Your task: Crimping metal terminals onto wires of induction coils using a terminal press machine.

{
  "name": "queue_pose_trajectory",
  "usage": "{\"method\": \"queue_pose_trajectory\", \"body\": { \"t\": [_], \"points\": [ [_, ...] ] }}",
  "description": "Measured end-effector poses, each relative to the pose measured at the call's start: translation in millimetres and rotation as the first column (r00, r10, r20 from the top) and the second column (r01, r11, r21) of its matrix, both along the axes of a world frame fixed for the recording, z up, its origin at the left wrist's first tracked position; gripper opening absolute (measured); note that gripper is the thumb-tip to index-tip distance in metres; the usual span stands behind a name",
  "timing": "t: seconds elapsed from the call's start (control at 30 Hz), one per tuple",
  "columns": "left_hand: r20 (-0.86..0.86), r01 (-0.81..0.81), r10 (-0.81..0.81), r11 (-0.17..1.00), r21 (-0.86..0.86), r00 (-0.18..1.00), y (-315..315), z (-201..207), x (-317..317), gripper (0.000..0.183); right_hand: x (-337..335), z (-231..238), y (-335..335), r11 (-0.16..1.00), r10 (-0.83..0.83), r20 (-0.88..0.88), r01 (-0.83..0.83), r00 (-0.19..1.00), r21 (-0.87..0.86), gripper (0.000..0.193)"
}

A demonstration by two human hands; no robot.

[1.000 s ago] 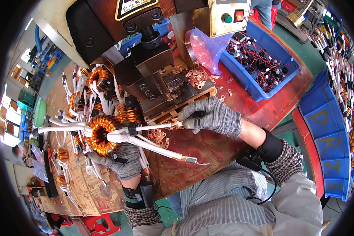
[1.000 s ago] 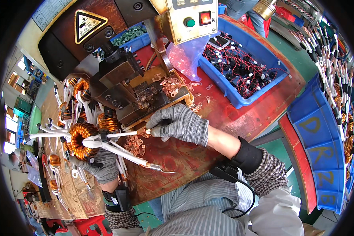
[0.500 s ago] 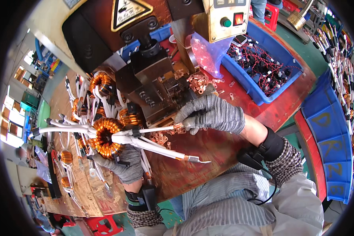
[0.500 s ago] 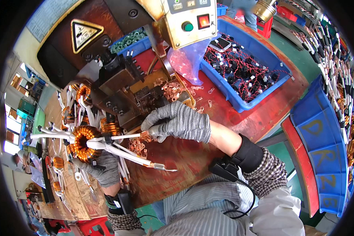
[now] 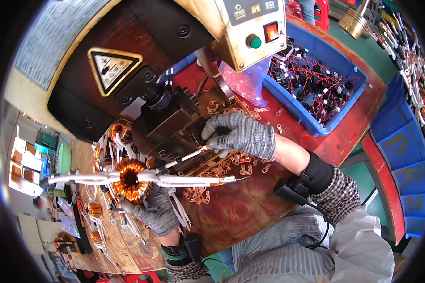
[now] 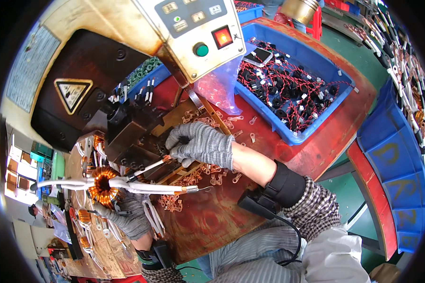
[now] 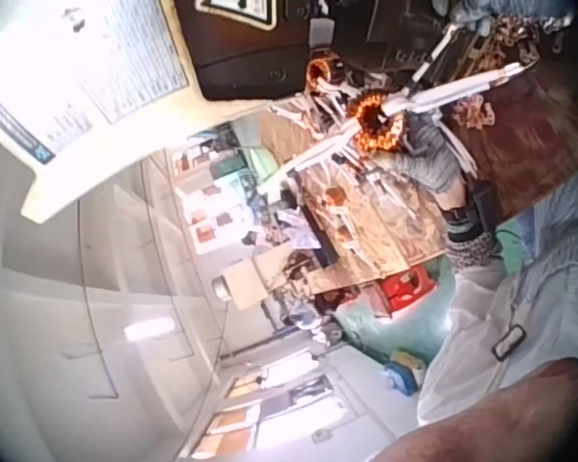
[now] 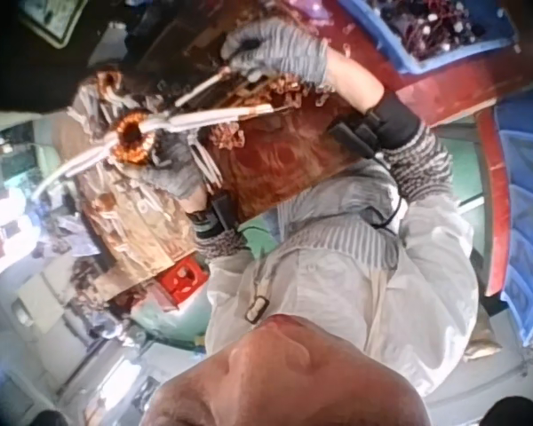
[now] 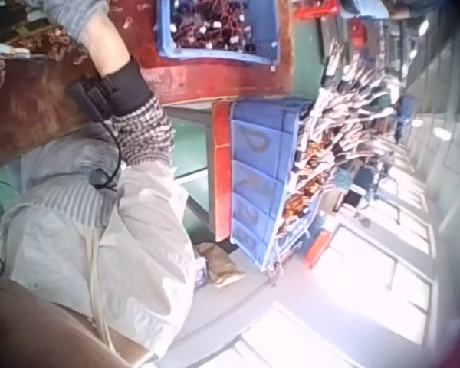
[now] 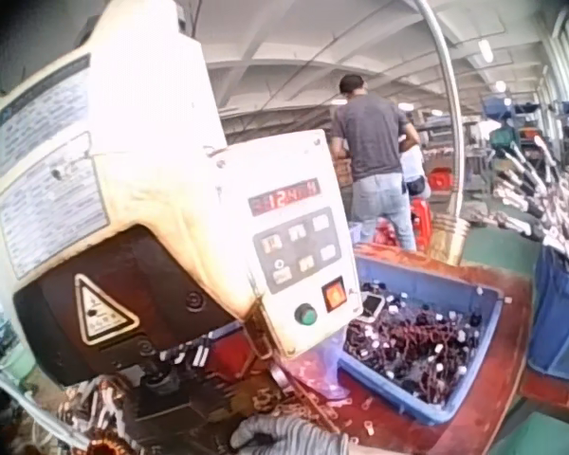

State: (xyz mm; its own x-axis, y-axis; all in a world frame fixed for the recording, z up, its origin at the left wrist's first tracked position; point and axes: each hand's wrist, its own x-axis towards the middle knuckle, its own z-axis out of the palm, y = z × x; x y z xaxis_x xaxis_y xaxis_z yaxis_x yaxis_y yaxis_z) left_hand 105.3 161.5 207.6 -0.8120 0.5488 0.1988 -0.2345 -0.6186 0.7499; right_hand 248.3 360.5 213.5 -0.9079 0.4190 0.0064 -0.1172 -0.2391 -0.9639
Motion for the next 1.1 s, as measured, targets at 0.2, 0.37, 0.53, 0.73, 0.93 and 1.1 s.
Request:
{"method": "queue_pose_trajectory", "body": {
  "t": [0.2,0.37,0.53,0.73,0.93,1.1],
  "points": [
    [0.223,0.107,-0.177,0.95,0.295,0.959,9,-4,2,0.073,-9,-7,6,1.0,0.014,0.031,-0.013,0.999,-0.014,0.016],
    [0.182,0.056,-0.09,0.982,0.183,0.979,7,-3,4,0.071,-12,-8,3,0.997,-0.044,0.023,0.045,0.999,-0.057,0.014],
    [0.179,0.062,-0.096,0.98,0.189,0.979,9,-1,7,0.069,-14,-10,0,0.993,-0.092,0.005,0.093,0.996,-0.067,0.015],
    [0.143,0.176,-0.218,0.949,0.261,0.965,9,1,6,0.07,-10,-8,2,0.986,-0.136,0.01,0.134,0.991,0.102,0.018],
    [0.131,0.186,-0.231,0.94,0.284,0.964,8,-1,4,0.071,-9,-9,1,0.979,-0.145,0.017,0.141,0.989,0.144,0.018],
    [0.159,0.155,-0.209,0.943,0.295,0.965,7,-2,4,0.071,-9,-13,1,0.828,-0.303,-0.073,0.301,0.95,0.474,0.016]
  ]
}}
